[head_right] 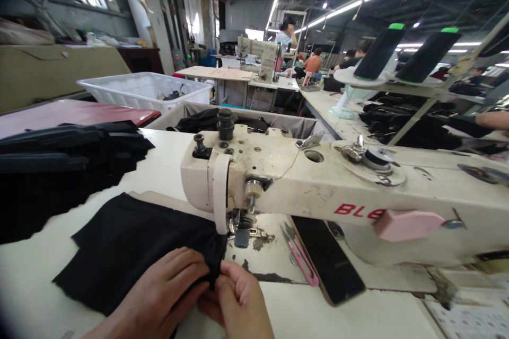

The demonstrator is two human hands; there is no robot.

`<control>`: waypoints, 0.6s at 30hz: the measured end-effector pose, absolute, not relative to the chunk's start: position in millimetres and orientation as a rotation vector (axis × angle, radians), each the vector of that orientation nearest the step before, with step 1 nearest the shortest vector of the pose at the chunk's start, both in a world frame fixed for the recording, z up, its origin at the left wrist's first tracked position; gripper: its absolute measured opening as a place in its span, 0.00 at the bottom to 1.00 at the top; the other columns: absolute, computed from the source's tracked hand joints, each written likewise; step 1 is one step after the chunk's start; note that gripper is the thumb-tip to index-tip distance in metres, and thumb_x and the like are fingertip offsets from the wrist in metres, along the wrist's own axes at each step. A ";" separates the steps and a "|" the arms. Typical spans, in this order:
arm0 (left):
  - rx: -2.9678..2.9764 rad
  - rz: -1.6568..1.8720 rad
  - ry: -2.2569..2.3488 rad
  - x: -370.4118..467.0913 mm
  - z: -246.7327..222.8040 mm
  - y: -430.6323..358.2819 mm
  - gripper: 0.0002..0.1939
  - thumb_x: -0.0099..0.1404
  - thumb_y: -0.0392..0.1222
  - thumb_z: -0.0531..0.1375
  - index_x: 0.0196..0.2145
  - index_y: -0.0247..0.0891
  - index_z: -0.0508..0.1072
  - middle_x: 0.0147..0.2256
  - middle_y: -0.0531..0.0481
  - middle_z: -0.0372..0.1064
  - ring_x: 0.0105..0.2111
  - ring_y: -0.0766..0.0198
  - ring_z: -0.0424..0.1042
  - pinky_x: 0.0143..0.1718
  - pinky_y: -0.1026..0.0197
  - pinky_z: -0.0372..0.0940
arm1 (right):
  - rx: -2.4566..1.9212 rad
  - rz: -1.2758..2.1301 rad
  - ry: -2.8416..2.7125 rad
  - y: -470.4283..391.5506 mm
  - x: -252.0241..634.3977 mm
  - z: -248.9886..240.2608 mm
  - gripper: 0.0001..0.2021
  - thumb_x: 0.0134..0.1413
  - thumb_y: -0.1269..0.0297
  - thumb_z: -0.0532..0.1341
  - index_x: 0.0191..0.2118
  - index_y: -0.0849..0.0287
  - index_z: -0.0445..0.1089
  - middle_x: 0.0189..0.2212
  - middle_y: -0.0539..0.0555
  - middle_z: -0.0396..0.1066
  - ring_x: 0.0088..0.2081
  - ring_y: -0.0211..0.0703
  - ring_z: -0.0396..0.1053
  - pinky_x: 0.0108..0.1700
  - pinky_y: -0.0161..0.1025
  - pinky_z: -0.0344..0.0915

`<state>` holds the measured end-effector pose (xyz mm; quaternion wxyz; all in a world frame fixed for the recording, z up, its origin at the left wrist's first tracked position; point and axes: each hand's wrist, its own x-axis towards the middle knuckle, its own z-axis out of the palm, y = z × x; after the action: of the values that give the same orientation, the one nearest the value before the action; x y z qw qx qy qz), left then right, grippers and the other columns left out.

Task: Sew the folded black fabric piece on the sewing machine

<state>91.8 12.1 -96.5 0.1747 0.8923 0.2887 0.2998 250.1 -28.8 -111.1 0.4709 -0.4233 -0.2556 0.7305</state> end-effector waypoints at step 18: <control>2.137 0.973 0.909 86.7 -104.3 13.2 0.06 0.67 0.31 0.56 0.39 0.38 0.71 0.35 0.51 0.69 0.35 0.68 0.70 0.36 0.69 0.66 | -1.204 1.567 -0.719 -29.9 242.7 -109.2 0.28 0.42 0.41 0.68 0.41 0.61 0.74 0.26 0.51 0.73 0.30 0.40 0.73 0.40 0.37 0.71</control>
<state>86.7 13.2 -104.3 0.3069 0.8077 0.3438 0.3678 242.7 -29.9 -109.2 0.4964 -0.4972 -0.2969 0.6468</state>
